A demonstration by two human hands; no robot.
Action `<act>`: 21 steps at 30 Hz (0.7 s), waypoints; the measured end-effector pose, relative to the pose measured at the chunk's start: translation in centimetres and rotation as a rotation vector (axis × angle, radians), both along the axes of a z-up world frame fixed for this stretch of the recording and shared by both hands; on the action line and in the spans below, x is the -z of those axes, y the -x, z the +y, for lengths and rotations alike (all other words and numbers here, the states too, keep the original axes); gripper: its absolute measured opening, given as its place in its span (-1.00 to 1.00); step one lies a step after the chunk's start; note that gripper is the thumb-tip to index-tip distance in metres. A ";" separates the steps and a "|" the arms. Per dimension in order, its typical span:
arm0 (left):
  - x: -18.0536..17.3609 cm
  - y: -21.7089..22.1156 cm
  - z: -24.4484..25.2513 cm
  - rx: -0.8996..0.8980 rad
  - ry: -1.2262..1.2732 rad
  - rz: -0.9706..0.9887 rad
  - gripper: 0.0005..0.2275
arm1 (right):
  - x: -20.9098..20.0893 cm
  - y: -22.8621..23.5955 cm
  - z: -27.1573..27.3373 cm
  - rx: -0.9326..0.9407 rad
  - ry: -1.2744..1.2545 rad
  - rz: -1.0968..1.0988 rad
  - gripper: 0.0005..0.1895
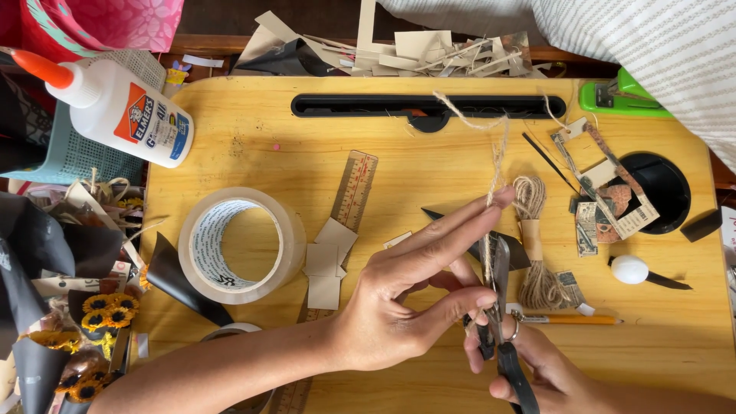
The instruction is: Assembling decorative paper cones by gluing sunflowers, punching holes in tags, and threading twine.
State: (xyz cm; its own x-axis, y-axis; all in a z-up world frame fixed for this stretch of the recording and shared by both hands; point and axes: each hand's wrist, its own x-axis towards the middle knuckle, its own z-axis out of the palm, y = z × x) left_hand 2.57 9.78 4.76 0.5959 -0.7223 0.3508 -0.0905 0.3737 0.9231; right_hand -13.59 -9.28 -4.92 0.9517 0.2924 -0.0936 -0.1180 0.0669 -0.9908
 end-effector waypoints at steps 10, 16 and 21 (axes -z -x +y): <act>0.1 -0.1 0.0 -0.021 -0.014 -0.057 -0.53 | -2.0 -1.4 0.9 0.045 0.014 0.117 -0.74; 0.2 0.1 0.0 0.008 0.000 -0.024 -0.48 | -1.2 -1.2 1.0 0.064 0.020 0.167 -0.73; 0.3 -0.4 0.3 0.041 -0.046 -0.055 -0.40 | -1.4 -1.1 1.1 0.086 0.012 0.204 -0.81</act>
